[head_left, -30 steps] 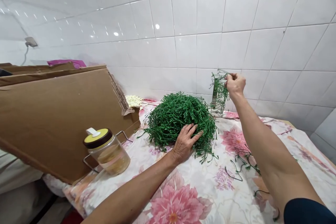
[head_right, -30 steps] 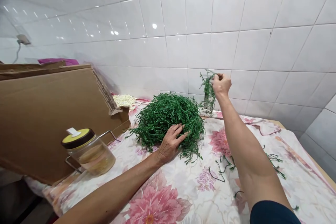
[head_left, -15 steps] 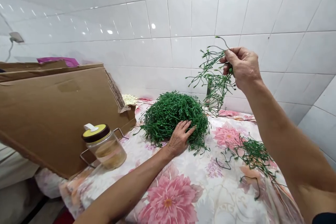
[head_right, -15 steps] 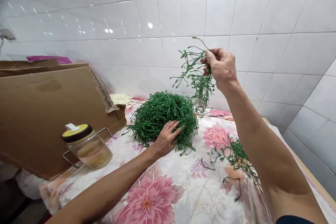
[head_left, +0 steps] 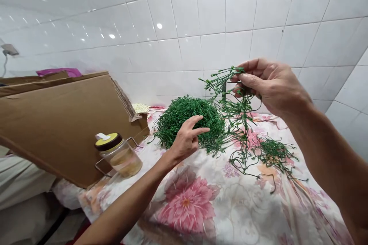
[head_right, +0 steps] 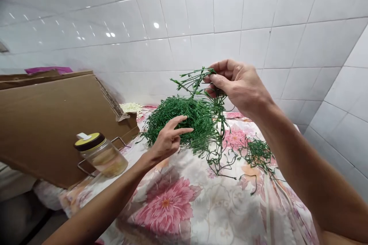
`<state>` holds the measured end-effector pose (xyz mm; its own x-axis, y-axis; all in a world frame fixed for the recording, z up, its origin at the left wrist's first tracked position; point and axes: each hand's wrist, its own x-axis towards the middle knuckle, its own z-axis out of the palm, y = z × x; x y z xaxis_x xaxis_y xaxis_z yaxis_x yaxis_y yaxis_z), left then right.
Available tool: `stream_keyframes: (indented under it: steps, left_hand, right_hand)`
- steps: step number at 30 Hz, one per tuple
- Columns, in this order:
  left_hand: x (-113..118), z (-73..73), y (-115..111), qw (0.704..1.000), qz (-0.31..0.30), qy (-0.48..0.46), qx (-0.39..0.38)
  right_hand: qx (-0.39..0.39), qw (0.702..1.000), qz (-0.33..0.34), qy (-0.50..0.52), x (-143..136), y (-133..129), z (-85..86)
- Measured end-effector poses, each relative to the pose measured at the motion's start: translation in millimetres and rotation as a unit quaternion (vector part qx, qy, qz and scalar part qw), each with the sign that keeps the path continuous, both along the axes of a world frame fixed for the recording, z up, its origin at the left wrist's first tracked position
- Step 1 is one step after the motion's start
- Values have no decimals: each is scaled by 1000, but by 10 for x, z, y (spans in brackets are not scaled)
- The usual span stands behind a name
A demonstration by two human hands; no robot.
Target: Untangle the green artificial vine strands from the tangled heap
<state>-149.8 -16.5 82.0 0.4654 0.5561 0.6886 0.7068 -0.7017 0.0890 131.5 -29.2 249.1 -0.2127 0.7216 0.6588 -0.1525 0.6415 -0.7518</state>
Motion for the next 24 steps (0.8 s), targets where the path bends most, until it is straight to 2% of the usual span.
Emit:
stream_keyframes:
  steps: [3, 5, 7, 10, 12, 13, 15, 17, 18, 19, 21, 24]
  left_hand:
    - [165, 62, -132, 999, -16, -28, 10]
    - [363, 25, -208, 998, -65, 3, -23]
    - [599, -18, -282, 988, -134, 28, -78]
    - [943, -17, -374, 956, -215, -46, -194]
    - [1141, 17, -410, 908, -261, -91, -315]
    - [1232, 32, -419, 869, -295, -112, -381]
    - [1398, 49, -424, 769, -364, -203, -485]
    - [1528, 53, -420, 665, -396, -294, -560]
    - [1573, 59, -419, 625, -399, -335, -582]
    - [1603, 70, -419, 596, -395, -371, -592]
    - [1620, 113, -424, 570, -381, -423, -592]
    - [1586, 198, -437, 577, -365, -442, -581]
  right_hand:
    - [14, 1000, -12, 1, 114, -292, -31]
    - [24, 998, -50, 10, 187, -457, -49]
    - [23, 997, -74, 16, 243, -564, -76]
    - [-10, 997, -63, 33, 283, -596, -150]
    - [-37, 997, -45, 47, 290, -554, -219]
    - [-47, 997, -38, 50, 290, -525, -257]
    - [-57, 996, -29, 55, 286, -471, -334]
    - [-61, 996, -24, 62, 273, -433, -412]
    - [-62, 996, -22, 66, 263, -422, -452]
    - [-63, 995, -20, 69, 250, -414, -493]
    - [-70, 995, -14, 74, 214, -400, -578]
    - [-94, 993, 7, 74, 139, -357, -699]
